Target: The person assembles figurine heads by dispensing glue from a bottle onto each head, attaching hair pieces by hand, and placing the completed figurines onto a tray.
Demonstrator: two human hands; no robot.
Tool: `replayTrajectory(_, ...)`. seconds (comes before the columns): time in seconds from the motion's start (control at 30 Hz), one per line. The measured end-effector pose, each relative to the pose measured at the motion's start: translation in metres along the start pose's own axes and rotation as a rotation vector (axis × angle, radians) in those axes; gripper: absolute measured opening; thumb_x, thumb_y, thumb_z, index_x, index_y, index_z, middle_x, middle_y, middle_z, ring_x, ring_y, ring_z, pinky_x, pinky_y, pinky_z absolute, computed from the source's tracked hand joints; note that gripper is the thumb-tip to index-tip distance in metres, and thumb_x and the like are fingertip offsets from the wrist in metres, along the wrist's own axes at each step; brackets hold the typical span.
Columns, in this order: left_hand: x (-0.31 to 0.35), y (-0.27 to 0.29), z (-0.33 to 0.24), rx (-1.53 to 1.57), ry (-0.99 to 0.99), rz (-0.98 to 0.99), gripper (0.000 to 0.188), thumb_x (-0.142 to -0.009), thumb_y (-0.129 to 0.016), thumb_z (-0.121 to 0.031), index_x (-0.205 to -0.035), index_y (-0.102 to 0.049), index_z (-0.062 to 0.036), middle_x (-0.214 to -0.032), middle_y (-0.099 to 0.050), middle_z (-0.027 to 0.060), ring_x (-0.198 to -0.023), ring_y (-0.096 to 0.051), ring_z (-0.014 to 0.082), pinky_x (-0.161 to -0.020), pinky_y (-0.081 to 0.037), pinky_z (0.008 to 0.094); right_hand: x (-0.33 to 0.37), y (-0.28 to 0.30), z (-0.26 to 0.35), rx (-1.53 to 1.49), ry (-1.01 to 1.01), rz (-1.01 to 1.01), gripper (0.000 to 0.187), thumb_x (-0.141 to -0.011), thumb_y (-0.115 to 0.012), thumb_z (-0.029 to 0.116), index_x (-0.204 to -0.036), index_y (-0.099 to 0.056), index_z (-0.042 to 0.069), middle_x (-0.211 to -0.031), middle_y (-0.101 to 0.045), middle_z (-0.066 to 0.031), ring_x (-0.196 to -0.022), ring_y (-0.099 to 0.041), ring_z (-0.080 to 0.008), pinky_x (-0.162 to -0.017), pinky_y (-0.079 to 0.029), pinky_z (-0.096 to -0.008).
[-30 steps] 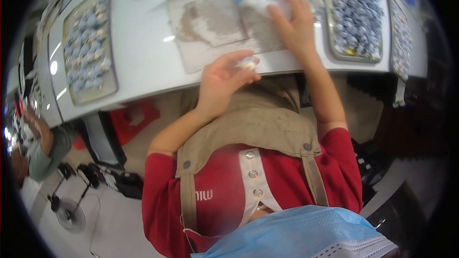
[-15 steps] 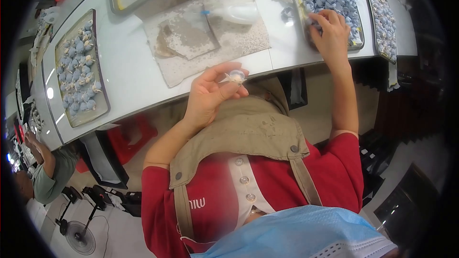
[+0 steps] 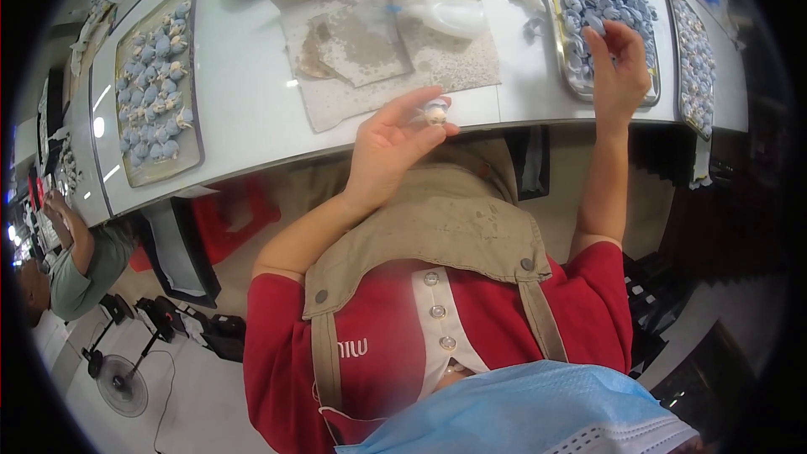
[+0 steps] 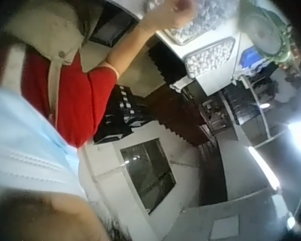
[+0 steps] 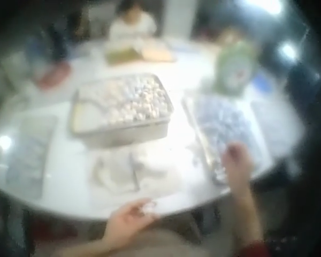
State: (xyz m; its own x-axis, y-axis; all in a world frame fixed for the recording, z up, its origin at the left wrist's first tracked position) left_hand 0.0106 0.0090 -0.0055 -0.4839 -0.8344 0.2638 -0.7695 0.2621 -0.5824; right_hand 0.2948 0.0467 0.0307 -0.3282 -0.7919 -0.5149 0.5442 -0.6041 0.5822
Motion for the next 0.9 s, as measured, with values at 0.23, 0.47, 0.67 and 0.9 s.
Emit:
replayTrajectory(0.23, 0.002, 0.0, 0.0, 0.047, -0.078, 0.0, 0.04, -0.086, -0.058, -0.007, -0.123, -0.045, 0.0012, -0.114, -0.054, 0.0086, -0.099, -0.056, 0.016, -0.085, -0.045, 0.0256, 0.073, -0.024, 0.091, -0.552, -0.172, 0.65, 0.028, -0.065, -0.076, 0.006, -0.09, -0.064, 0.003, -0.081, -0.062, -0.0057, -0.067, -0.059, -0.0118, -0.06, -0.048, -0.0221)
replayTrajectory(0.47, 0.007, 0.004, -0.002, -0.047, -0.141, 0.053, 0.038, -0.089, -0.055, -0.011, -0.123, -0.044, 0.003, -0.115, -0.054, 0.0101, -0.099, -0.055, 0.0156, -0.087, -0.044, 0.0268, 0.082, -0.041, 0.116, -0.446, -0.008, 0.577, 0.023, -0.067, -0.074, 0.002, -0.088, -0.063, 0.003, -0.085, -0.061, -0.007, -0.068, -0.062, -0.0136, -0.059, -0.051, -0.0238)
replayTrajectory(0.67, 0.008, 0.002, -0.007, -0.009, -0.107, 0.003, 0.037, -0.089, -0.055, -0.01, -0.122, -0.045, 0.0033, -0.11, -0.056, 0.0089, -0.098, -0.055, 0.0139, -0.086, -0.045, 0.0262, 0.082, -0.041, 0.115, -0.363, 0.161, 0.495, 0.02, -0.069, -0.072, 0.001, -0.086, -0.063, 0.003, -0.08, -0.062, -0.0076, -0.067, -0.062, -0.0171, -0.057, -0.051, -0.0249)
replayTrajectory(0.9, 0.012, 0.003, -0.008, -0.144, -0.1, -0.01, 0.033, -0.086, -0.058, -0.005, -0.117, -0.051, 0.0037, -0.103, -0.059, 0.0071, -0.09, -0.056, 0.0108, -0.081, -0.046, 0.0232, 0.074, -0.034, 0.132, -0.207, 0.3, 0.534, 0.02, -0.066, -0.071, 0.0, -0.084, -0.062, 0.004, -0.073, -0.06, -0.0081, -0.06, -0.059, -0.0219, -0.053, -0.048, -0.0291)
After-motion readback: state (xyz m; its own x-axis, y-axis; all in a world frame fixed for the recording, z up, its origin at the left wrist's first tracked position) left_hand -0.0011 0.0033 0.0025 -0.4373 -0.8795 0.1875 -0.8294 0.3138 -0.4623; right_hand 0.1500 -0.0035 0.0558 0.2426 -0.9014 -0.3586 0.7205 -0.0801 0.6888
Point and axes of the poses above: each hand's wrist, its own x-axis away from the middle knuckle, its own y-axis out of the back of the hand, z = x × y, the point moved 2 cm from there along -x, towards the middle knuckle
